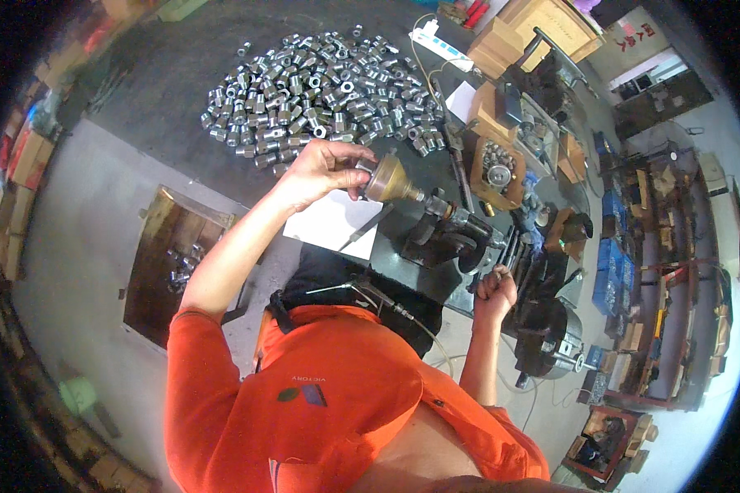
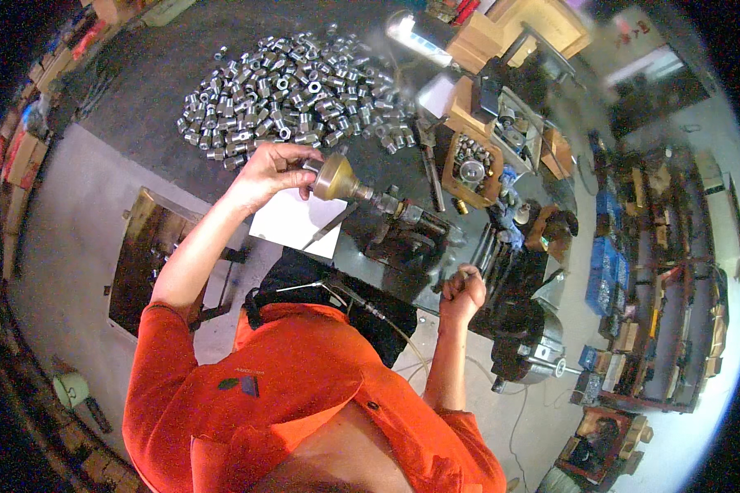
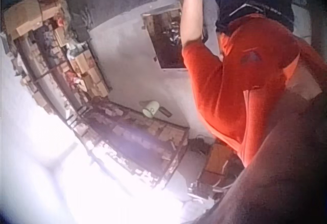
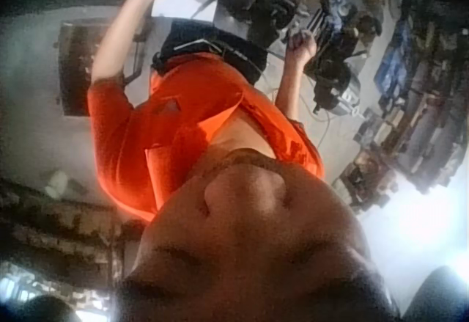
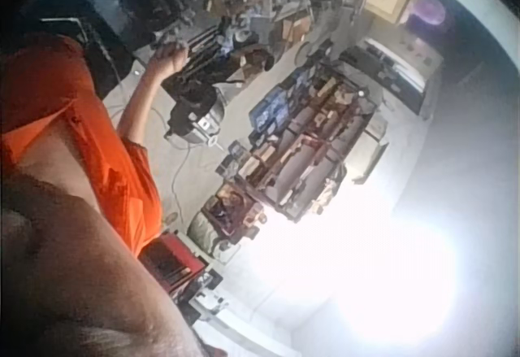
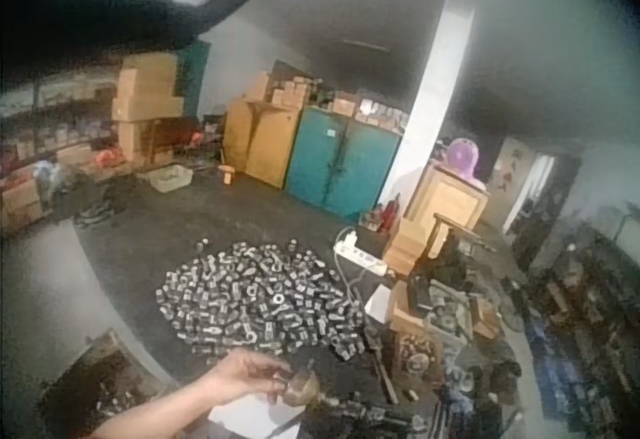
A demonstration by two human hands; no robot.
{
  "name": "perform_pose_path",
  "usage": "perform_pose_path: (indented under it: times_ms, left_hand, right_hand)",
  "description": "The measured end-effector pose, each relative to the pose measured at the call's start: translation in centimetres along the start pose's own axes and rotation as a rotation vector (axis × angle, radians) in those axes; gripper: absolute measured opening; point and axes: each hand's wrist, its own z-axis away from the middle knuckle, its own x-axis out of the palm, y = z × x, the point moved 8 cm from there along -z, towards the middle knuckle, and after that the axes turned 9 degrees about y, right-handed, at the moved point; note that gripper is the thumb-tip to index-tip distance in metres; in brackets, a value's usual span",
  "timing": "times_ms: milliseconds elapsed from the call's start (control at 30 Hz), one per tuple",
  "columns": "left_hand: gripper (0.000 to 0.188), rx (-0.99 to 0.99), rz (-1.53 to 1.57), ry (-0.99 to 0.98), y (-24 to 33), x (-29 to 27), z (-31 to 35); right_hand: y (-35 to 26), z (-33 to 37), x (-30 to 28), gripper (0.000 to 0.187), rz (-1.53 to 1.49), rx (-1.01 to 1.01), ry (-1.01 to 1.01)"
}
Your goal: The person repeatedly picks small cylindrical metal parts from a pile, presses them against a rotating grinding wheel, and places them into a wooden bin. The process is repeated continuously throughout the clip.
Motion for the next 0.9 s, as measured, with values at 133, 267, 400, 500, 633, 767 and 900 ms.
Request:
perform_pose_path:
  times_ms: [133,267,400,500,633,767,900]
  left_hand:
    - [0.025,0.004,-0.013,0.024,0.0,0.2,0.1]
    - [0.032,-0.009,-0.046,0.033,-0.3,0.0,0.3]
    - [0.032,-0.049,-0.03,0.068,-0.7,-0.2,0.2]
    - [0.032,-0.069,-0.036,0.095,-0.9,-0.4,0.0]
    - [0.032,-0.079,-0.069,0.097,-0.5,-0.5,0.0]
    - [0.031,-0.083,-0.01,0.127,-0.4,-0.9,0.2]
    - [0.029,-0.082,0.022,0.12,-0.1,-0.9,0.4]
  right_hand:
    - [0.1,0.1,0.1,0.014,-0.022,0.06,0.014]
    - [1.7,-1.6,-1.2,0.012,0.005,0.087,0.039]
    - [4.5,-6.3,-2.7,0.01,-0.01,0.099,0.163]
    - [1.3,-9.9,0.1,0.014,0.301,-0.254,0.108]
    - [-4.1,-9.5,5.6,0.016,0.277,-0.406,-0.019]
    - [-8.3,-3.7,8.5,0.015,-0.02,-0.453,-0.242]
    - [-9.0,1.9,5.9,0.018,-0.038,-0.514,-0.234]
